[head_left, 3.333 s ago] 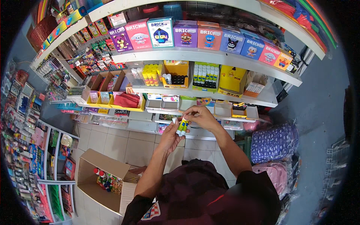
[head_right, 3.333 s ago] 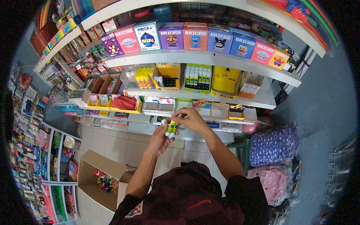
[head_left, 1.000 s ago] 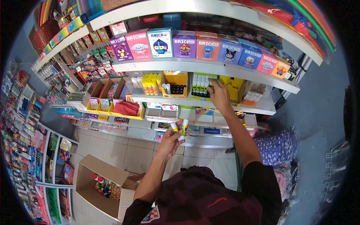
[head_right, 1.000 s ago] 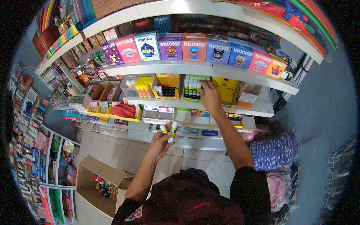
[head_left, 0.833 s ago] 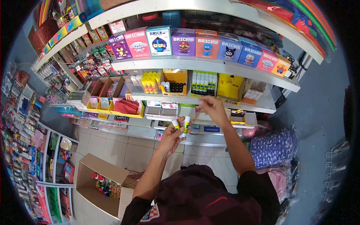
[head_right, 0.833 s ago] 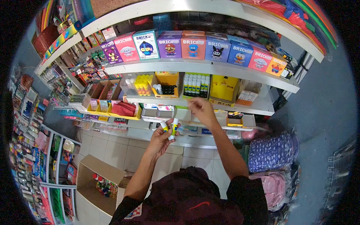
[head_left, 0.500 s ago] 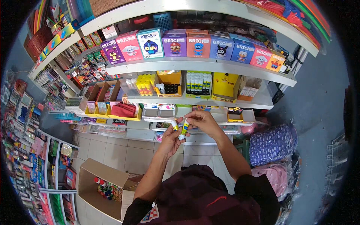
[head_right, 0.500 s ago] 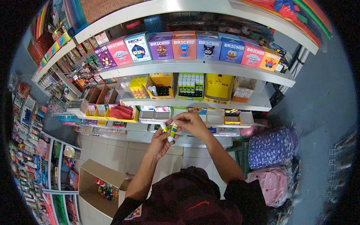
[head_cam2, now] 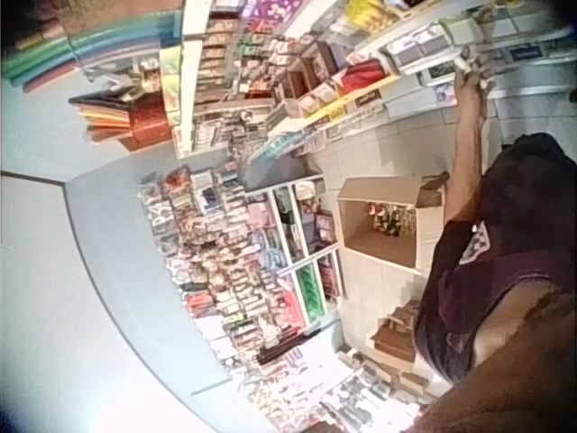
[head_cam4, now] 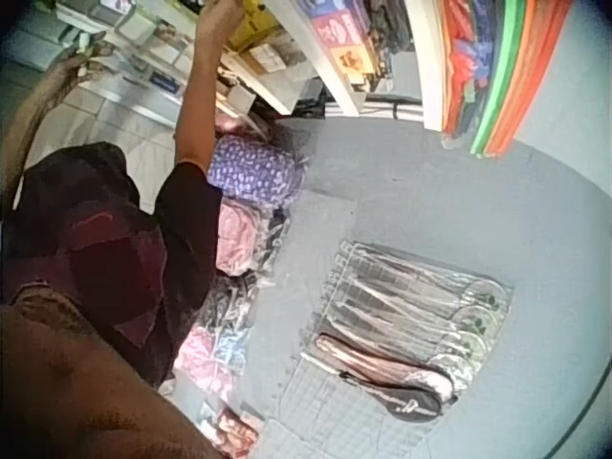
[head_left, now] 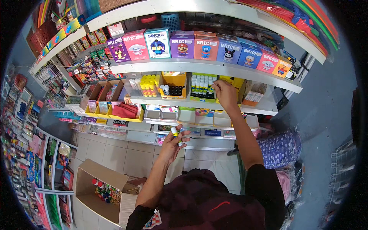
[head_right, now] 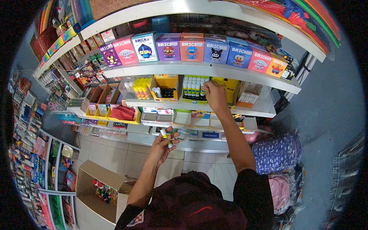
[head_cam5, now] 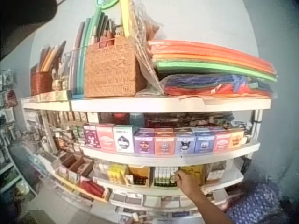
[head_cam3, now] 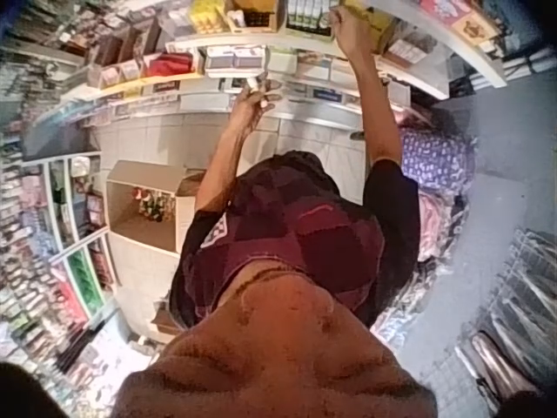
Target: Taking glue sticks from a cardboard box on the floor and placing them into display holders on a store shelf.
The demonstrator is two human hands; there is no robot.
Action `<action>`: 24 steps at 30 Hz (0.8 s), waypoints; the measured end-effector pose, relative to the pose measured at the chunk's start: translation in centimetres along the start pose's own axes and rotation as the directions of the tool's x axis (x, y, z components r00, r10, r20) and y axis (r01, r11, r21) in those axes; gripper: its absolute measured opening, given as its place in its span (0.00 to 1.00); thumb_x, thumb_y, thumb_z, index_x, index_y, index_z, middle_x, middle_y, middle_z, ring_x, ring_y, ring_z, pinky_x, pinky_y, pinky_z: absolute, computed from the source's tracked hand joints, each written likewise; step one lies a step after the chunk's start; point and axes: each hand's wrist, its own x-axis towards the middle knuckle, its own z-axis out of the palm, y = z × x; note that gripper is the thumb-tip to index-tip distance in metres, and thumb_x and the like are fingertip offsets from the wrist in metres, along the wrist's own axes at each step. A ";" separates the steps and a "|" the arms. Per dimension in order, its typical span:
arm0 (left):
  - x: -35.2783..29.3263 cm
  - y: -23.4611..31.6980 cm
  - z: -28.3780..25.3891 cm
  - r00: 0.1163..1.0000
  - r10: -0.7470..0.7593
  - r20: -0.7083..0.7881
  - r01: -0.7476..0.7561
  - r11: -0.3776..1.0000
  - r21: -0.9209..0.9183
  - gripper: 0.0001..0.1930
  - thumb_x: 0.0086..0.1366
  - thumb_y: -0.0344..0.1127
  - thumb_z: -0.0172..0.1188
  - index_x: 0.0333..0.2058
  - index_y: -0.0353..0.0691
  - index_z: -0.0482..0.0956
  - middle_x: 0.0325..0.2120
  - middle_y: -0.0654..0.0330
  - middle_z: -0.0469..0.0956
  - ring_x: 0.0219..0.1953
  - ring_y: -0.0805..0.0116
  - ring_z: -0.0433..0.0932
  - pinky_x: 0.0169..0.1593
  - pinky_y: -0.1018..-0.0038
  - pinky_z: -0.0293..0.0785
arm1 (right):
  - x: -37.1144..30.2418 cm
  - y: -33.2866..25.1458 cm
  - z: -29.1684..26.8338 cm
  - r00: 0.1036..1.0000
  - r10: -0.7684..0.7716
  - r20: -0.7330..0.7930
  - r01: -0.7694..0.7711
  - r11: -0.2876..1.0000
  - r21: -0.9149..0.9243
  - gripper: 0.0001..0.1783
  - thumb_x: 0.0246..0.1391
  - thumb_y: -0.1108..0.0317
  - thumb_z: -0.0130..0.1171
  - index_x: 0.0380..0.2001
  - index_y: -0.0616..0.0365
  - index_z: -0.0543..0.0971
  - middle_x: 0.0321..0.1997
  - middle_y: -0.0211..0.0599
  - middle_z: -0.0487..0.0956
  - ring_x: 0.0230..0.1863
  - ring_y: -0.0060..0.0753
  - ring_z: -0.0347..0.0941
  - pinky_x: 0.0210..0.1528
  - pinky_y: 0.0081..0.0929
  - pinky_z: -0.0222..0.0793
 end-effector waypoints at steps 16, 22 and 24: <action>-0.6 -0.3 -0.6 0.998 0.010 -0.065 -0.010 1.000 -0.005 0.20 0.71 0.34 0.52 0.61 0.46 0.66 0.47 0.56 0.78 0.41 0.70 0.78 0.41 0.76 0.77 | 0.3 3.7 3.6 0.997 -0.056 0.050 0.059 0.995 -0.080 0.07 0.54 0.68 0.60 0.31 0.62 0.80 0.34 0.46 0.80 0.35 0.51 0.78 0.39 0.43 0.74; -0.4 -0.5 -0.8 0.999 0.022 -0.043 -0.023 1.000 -0.016 0.21 0.71 0.33 0.52 0.62 0.46 0.65 0.47 0.56 0.78 0.41 0.71 0.79 0.39 0.78 0.79 | 0.7 3.9 3.9 0.994 -0.108 0.029 0.109 0.993 -0.043 0.06 0.53 0.71 0.58 0.30 0.62 0.80 0.37 0.47 0.78 0.37 0.52 0.77 0.39 0.43 0.74; -0.5 -0.5 -0.7 0.998 0.014 -0.055 -0.015 1.000 -0.012 0.21 0.71 0.33 0.52 0.62 0.46 0.65 0.47 0.56 0.78 0.41 0.71 0.79 0.39 0.78 0.79 | 0.7 4.4 4.2 0.993 -0.110 0.035 0.112 0.989 -0.094 0.05 0.53 0.73 0.56 0.31 0.62 0.80 0.38 0.46 0.78 0.37 0.52 0.77 0.39 0.43 0.74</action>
